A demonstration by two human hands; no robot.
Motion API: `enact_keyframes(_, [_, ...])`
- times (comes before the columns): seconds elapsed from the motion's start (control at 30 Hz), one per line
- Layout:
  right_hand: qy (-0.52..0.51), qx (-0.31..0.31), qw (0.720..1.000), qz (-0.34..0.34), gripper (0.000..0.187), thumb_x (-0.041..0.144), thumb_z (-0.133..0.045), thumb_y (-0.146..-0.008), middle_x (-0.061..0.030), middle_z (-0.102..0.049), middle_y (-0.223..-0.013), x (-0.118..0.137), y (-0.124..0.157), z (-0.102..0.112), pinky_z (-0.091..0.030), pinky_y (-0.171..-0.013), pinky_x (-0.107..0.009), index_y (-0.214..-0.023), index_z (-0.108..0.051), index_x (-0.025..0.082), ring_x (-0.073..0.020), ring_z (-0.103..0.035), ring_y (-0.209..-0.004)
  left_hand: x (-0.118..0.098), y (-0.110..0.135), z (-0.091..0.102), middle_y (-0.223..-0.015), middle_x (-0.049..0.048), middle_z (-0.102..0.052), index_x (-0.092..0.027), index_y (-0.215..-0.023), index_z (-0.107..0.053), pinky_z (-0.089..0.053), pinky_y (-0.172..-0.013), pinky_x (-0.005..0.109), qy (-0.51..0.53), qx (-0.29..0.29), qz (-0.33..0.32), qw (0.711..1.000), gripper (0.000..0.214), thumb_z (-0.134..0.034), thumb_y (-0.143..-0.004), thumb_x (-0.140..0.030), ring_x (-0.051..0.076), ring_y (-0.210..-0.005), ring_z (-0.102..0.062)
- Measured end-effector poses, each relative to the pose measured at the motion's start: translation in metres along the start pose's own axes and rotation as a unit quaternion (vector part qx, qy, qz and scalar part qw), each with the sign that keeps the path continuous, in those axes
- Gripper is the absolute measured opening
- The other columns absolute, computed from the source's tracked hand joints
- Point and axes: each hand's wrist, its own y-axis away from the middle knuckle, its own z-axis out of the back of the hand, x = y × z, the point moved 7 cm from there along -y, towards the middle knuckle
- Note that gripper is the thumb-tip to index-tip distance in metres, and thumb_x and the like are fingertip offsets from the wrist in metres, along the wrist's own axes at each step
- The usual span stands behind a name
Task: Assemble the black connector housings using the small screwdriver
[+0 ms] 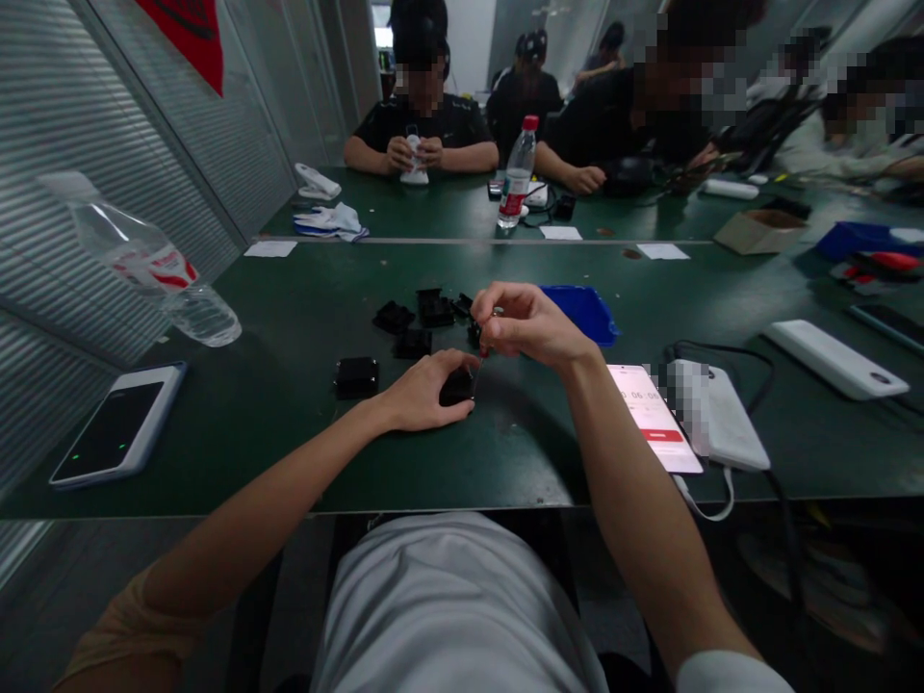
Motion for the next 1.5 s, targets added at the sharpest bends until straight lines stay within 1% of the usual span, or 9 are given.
enact_keyframes(0.13, [-0.012, 0.014, 1.0, -0.009, 0.033, 0.043, -0.079, -0.085, -0.0005, -0.069, -0.079, 0.0016, 0.0009, -0.0023, -0.046, -0.048, -0.016, -0.094, -0.068, 0.013, -0.0033, -0.053, -0.049, 0.0001, -0.0009, -0.0001, -0.125, 0.009, -0.065, -0.021, -0.124, -0.056, -0.048, -0.106, 0.047, 0.002, 0.003, 0.003, 1.0, 0.045, -0.07, -0.083, -0.031, 0.029, -0.116, -0.063])
enact_keyframes(0.2, [-0.012, 0.014, 1.0, -0.015, 0.032, 0.042, -0.079, -0.086, -0.0035, -0.072, -0.087, 0.0018, 0.0008, -0.0025, -0.045, -0.046, -0.015, -0.094, -0.069, 0.012, -0.0037, -0.056, -0.051, -0.0006, -0.001, 0.0001, -0.125, 0.0088, -0.065, -0.021, -0.123, -0.056, -0.048, -0.106, 0.046, -0.003, 0.005, 0.004, 1.0, 0.044, -0.07, -0.083, -0.032, 0.029, -0.116, -0.063])
enact_keyframes(0.27, [-0.013, 0.014, 1.0, -0.015, 0.032, 0.04, -0.081, -0.085, -0.0043, -0.072, -0.089, 0.0016, 0.0004, -0.002, -0.042, -0.044, -0.014, -0.094, -0.069, 0.012, -0.004, -0.058, -0.053, -0.0011, -0.0009, 0.0005, -0.125, 0.0088, -0.065, -0.021, -0.123, -0.056, -0.048, -0.106, 0.046, -0.006, 0.005, 0.005, 1.0, 0.044, -0.07, -0.083, -0.032, 0.029, -0.117, -0.062])
enact_keyframes(0.6, [-0.013, -0.009, 1.0, 0.001, 0.034, 0.034, -0.087, -0.078, 0.001, -0.067, -0.074, -0.0005, -0.0015, 0.0033, -0.037, -0.041, -0.013, -0.086, -0.062, 0.013, -0.0029, -0.052, -0.048, -0.0015, -0.0004, 0.0009, -0.122, 0.0084, -0.065, -0.019, -0.123, -0.056, -0.049, -0.104, 0.044, 0.001, -0.002, -0.006, 1.0, 0.044, -0.069, -0.083, -0.031, 0.028, -0.114, -0.064])
enact_keyframes(0.8, [-0.01, -0.019, 1.0, 0.004, 0.04, 0.031, -0.092, -0.071, 0.0047, -0.061, -0.069, 0.0021, -0.0012, 0.0045, -0.035, -0.04, -0.014, -0.082, -0.058, 0.015, -0.003, -0.052, -0.046, -0.0005, -0.0001, 0.0009, -0.126, 0.0086, -0.065, -0.02, -0.124, -0.056, -0.049, -0.107, 0.044, 0.006, -0.001, -0.002, 1.0, 0.045, -0.069, -0.082, -0.031, 0.028, -0.117, -0.063])
enact_keyframes(1.07, [-0.008, -0.017, 0.999, 0.025, 0.04, 0.028, -0.092, -0.072, 0.0064, -0.058, -0.069, 0.0041, -0.0023, 0.0019, -0.03, -0.038, -0.014, -0.08, -0.054, 0.016, -0.0027, -0.053, -0.046, -0.0006, 0.0, 0.0006, -0.124, 0.0096, -0.066, -0.021, -0.124, -0.056, -0.049, -0.106, 0.046, 0.005, -0.01, -0.008, 1.0, 0.046, -0.071, -0.082, -0.03, 0.029, -0.117, -0.064])
enact_keyframes(1.2, [-0.014, -0.018, 0.999, 0.037, 0.042, 0.027, -0.092, -0.071, 0.0073, -0.057, -0.069, 0.0036, -0.0032, 0.0028, -0.031, -0.038, -0.014, -0.08, -0.053, 0.016, -0.003, -0.053, -0.047, -0.0014, -0.0001, 0.0008, -0.122, 0.0098, -0.066, -0.02, -0.124, -0.056, -0.05, -0.105, 0.046, 0.004, -0.011, -0.009, 1.0, 0.046, -0.071, -0.082, -0.03, 0.029, -0.116, -0.064])
enact_keyframes(1.37, [-0.016, -0.028, 0.999, 0.031, 0.044, 0.025, -0.093, -0.069, 0.0089, -0.054, -0.068, 0.003, -0.0034, 0.0034, -0.032, -0.038, -0.014, -0.077, -0.05, 0.017, -0.0013, -0.048, -0.045, -0.0027, -0.0004, 0.002, -0.122, 0.0087, -0.066, -0.02, -0.123, -0.056, -0.049, -0.105, 0.046, 0.006, -0.008, -0.004, 1.0, 0.044, -0.07, -0.082, -0.03, 0.028, -0.115, -0.064])
enact_keyframes(1.5, [-0.023, -0.031, 0.999, 0.024, 0.046, 0.024, -0.093, -0.069, 0.0098, -0.051, -0.066, 0.0024, -0.0037, 0.002, -0.035, -0.039, -0.013, -0.074, -0.048, 0.017, -0.0015, -0.049, -0.046, -0.0035, -0.0003, 0.0025, -0.123, 0.0081, -0.066, -0.02, -0.121, -0.057, -0.049, -0.106, 0.044, 0.014, -0.008, -0.006, 1.0, 0.041, -0.07, -0.083, -0.03, 0.028, -0.116, -0.064])
